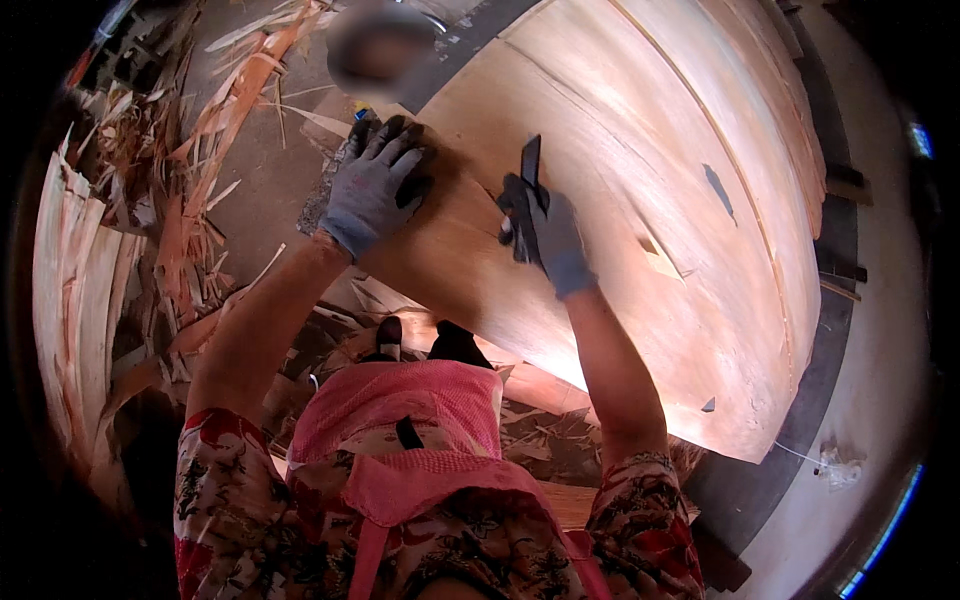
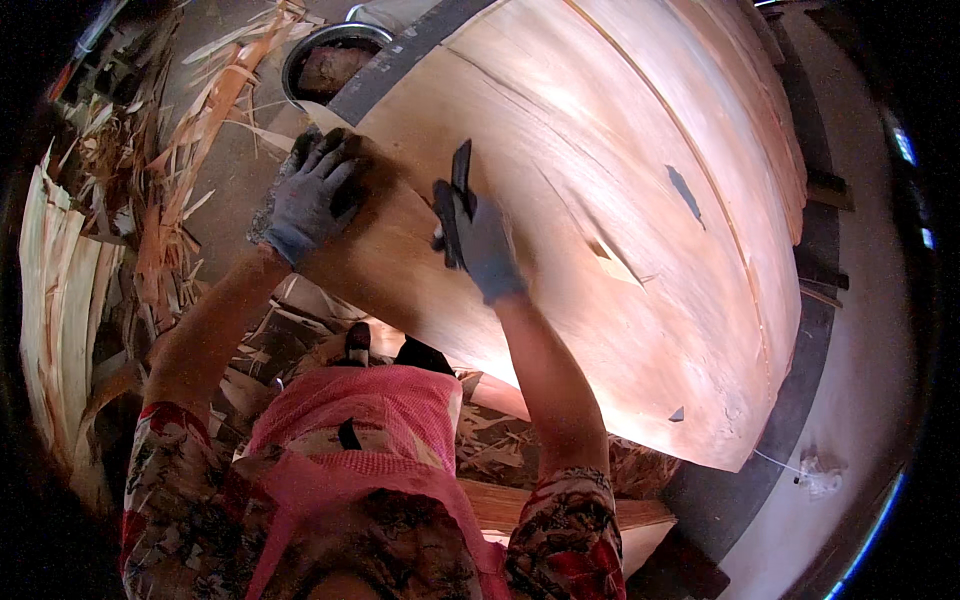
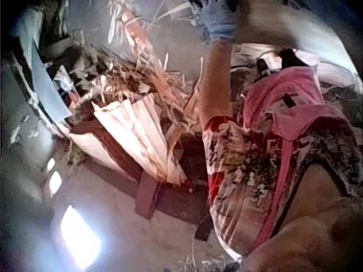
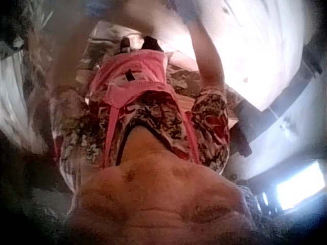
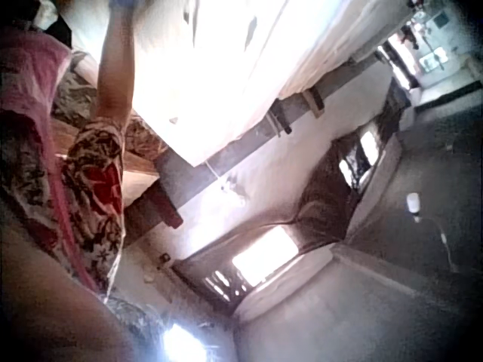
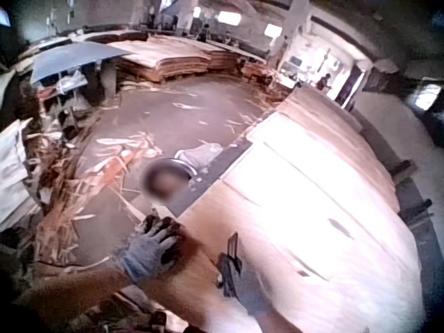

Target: The person repairs large sheets of wood veneer by cutting away damaged sections with a utility knife, applying adhesive tape, and fitting new strips of veneer into the gaps.

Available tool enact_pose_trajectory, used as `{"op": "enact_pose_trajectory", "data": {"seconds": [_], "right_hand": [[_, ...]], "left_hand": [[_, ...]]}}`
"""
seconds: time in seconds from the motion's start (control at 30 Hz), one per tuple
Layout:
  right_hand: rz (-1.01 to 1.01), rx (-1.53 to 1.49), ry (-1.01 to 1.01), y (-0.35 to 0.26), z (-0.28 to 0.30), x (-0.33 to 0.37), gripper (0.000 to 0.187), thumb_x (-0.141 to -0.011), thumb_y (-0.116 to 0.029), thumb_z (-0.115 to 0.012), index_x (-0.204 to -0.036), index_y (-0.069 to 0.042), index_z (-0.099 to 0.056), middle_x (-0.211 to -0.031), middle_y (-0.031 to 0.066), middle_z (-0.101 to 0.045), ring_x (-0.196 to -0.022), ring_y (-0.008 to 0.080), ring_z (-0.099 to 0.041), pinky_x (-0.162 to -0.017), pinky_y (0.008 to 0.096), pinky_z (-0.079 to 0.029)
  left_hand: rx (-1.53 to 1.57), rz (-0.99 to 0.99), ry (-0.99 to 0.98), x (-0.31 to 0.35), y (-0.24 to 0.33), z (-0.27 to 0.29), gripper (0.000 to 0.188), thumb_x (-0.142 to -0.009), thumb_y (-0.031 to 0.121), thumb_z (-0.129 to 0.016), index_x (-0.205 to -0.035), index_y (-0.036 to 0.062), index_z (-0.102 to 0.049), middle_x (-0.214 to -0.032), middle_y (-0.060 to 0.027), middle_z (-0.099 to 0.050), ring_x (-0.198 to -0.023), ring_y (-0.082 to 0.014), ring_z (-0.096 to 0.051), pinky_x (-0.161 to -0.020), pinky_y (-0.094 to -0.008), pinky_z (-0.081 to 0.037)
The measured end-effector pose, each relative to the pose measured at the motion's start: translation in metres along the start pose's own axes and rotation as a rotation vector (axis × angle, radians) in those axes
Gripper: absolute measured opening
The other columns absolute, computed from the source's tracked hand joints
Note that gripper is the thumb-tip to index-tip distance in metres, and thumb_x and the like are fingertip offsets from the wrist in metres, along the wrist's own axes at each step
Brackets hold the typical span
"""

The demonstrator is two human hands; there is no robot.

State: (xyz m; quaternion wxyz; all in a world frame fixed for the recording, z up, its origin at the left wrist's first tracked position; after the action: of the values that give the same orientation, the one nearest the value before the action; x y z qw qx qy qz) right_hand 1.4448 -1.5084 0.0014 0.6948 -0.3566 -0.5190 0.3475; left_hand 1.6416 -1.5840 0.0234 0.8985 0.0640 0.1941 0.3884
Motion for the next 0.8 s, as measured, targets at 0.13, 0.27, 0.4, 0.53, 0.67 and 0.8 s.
{"op": "enact_pose_trajectory", "data": {"seconds": [0.13,0.27,0.4,0.53,0.67,0.8], "right_hand": [[0.038,-0.021,-0.013,-0.011,-0.006,-0.031,0.033,-0.094,-0.035,-0.067,-0.095,-0.003,-0.067,-0.061,0.0039,-0.06,-0.048,0.0126,-0.059,-0.041,0.0284,-0.044],[0.096,0.22,0.095,-0.032,0.017,-0.03,0.03,-0.091,-0.032,-0.07,-0.091,-0.002,-0.067,-0.062,0.0045,-0.06,-0.051,0.0118,-0.061,-0.041,0.0284,-0.045],[0.15,0.25,0.146,-0.012,0.033,-0.036,0.025,-0.091,-0.027,-0.07,-0.093,-0.003,-0.067,-0.063,0.0035,-0.061,-0.051,0.0107,-0.061,-0.041,0.0279,-0.044],[0.183,0.264,0.126,-0.019,0.028,-0.033,0.022,-0.091,-0.024,-0.07,-0.092,-0.002,-0.066,-0.064,0.0031,-0.061,-0.051,0.0098,-0.06,-0.042,0.0275,-0.044],[0.208,0.24,0.118,-0.024,0.022,-0.029,0.021,-0.091,-0.024,-0.07,-0.088,-0.003,-0.065,-0.063,0.0036,-0.061,-0.051,0.0098,-0.059,-0.043,0.0272,-0.044],[0.224,0.216,0.028,-0.027,-0.016,-0.03,0.021,-0.091,-0.025,-0.071,-0.088,-0.005,-0.065,-0.067,0.0042,-0.064,-0.054,0.0096,-0.059,-0.047,0.0271,-0.046]], "left_hand": [[0.013,-0.006,0.025,0.004,0.0,0.005,0.047,-0.088,0.034,-0.064,-0.128,0.0098,-0.059,-0.142,-0.0129,-0.052,-0.14,-0.0298,-0.039,-0.121,-0.0485,-0.021],[-0.01,-0.001,0.037,0.005,0.0,0.004,0.047,-0.09,0.034,-0.063,-0.13,0.0093,-0.058,-0.144,-0.0126,-0.05,-0.139,-0.0289,-0.04,-0.12,-0.0482,-0.022],[0.01,-0.017,0.028,0.002,0.005,0.006,0.047,-0.091,0.034,-0.063,-0.13,0.0089,-0.058,-0.144,-0.0128,-0.051,-0.14,-0.0287,-0.039,-0.121,-0.0472,-0.022],[-0.011,-0.002,0.007,0.003,0.001,0.002,0.048,-0.091,0.033,-0.062,-0.132,0.0093,-0.057,-0.144,-0.0131,-0.05,-0.142,-0.0285,-0.037,-0.122,-0.0465,-0.021],[-0.026,-0.006,-0.014,0.003,0.003,0.003,0.05,-0.091,0.033,-0.062,-0.134,0.0094,-0.055,-0.146,-0.0129,-0.048,-0.143,-0.0281,-0.036,-0.122,-0.0459,-0.02],[-0.018,-0.005,-0.034,0.003,-0.001,-0.001,0.051,-0.091,0.034,-0.062,-0.135,0.0094,-0.055,-0.147,-0.0127,-0.047,-0.143,-0.0283,-0.036,-0.122,-0.0457,-0.019]]}}
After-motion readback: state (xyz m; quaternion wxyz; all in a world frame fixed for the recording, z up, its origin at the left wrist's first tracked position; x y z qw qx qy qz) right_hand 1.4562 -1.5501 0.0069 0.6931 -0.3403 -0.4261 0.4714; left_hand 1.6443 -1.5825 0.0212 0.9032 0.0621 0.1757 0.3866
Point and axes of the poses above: each hand's wrist, its own x-axis away from the middle knuckle, its own z-axis out of the back of the hand, y = z × x, the point moved 10 cm from there along -x, towards the middle knuckle
